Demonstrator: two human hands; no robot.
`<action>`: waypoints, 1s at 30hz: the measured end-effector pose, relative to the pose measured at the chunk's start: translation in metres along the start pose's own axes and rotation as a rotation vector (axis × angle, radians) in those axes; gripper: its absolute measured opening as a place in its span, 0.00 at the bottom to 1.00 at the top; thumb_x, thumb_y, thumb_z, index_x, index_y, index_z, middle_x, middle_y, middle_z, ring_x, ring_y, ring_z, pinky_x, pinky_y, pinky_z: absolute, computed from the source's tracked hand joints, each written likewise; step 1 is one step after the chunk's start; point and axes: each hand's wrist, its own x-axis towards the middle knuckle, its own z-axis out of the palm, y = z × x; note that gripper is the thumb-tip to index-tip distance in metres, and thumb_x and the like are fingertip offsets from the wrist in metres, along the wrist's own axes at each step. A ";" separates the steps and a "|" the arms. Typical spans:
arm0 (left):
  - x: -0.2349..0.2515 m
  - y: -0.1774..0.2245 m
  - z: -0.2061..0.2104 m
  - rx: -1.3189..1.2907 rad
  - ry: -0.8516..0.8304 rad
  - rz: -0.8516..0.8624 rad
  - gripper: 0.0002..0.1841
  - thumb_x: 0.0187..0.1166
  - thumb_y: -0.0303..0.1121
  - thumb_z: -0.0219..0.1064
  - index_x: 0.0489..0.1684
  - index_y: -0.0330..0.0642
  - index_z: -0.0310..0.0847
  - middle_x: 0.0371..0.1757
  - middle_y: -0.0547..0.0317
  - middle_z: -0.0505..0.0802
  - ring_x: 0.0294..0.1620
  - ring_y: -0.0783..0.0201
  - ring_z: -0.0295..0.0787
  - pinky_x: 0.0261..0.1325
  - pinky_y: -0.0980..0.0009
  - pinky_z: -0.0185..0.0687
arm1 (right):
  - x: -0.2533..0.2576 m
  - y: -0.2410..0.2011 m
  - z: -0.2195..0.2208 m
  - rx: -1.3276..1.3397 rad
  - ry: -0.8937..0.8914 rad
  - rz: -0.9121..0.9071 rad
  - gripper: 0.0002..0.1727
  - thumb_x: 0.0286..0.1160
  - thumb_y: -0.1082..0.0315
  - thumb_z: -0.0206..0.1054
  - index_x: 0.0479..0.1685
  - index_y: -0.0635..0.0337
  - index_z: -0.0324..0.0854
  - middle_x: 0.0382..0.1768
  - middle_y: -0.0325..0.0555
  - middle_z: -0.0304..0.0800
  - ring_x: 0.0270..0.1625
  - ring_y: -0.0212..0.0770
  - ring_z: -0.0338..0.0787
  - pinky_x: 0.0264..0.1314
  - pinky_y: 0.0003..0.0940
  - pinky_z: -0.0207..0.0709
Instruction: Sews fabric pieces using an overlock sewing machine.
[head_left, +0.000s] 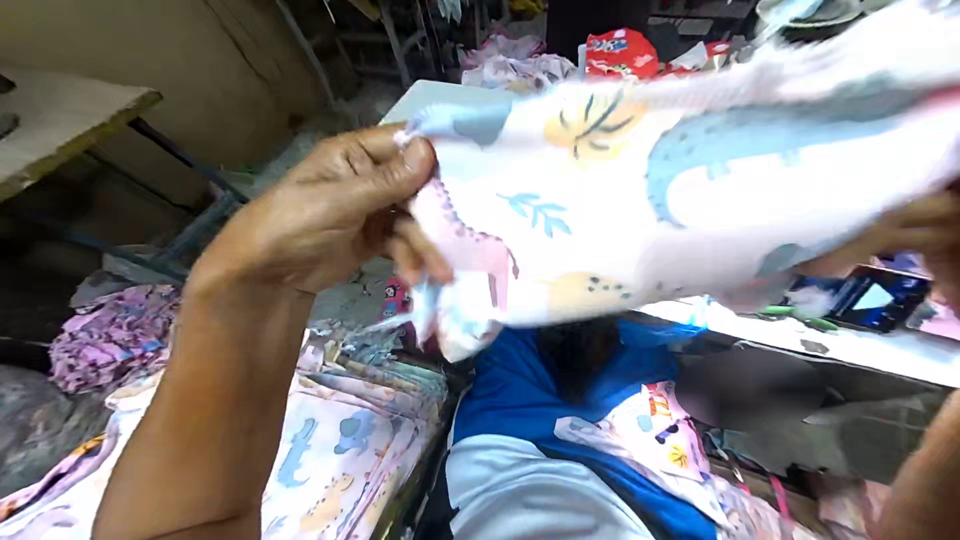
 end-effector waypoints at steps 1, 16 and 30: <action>0.003 -0.006 -0.005 0.054 0.026 0.002 0.13 0.93 0.40 0.51 0.53 0.56 0.85 0.41 0.70 0.97 0.36 0.74 0.95 0.41 0.77 0.94 | 0.014 0.002 0.009 -0.220 0.012 -0.033 0.12 0.93 0.59 0.53 0.64 0.49 0.77 0.44 0.25 0.89 0.41 0.18 0.91 0.46 0.18 0.89; -0.047 -0.063 0.022 1.276 0.302 -0.017 0.17 0.80 0.25 0.60 0.60 0.46 0.92 0.82 0.31 0.76 0.85 0.23 0.63 0.78 0.19 0.48 | -0.107 0.070 0.144 -0.301 -0.074 0.109 0.17 0.88 0.61 0.60 0.68 0.42 0.88 0.81 0.55 0.76 0.76 0.39 0.83 0.74 0.33 0.79; 0.134 -0.226 0.067 0.997 0.187 -0.054 0.24 0.84 0.42 0.67 0.71 0.34 0.82 0.70 0.39 0.86 0.74 0.38 0.78 0.76 0.38 0.68 | -0.207 0.125 0.158 -0.275 -0.245 0.407 0.24 0.83 0.73 0.60 0.75 0.45 0.84 0.84 0.54 0.73 0.70 0.44 0.89 0.64 0.37 0.87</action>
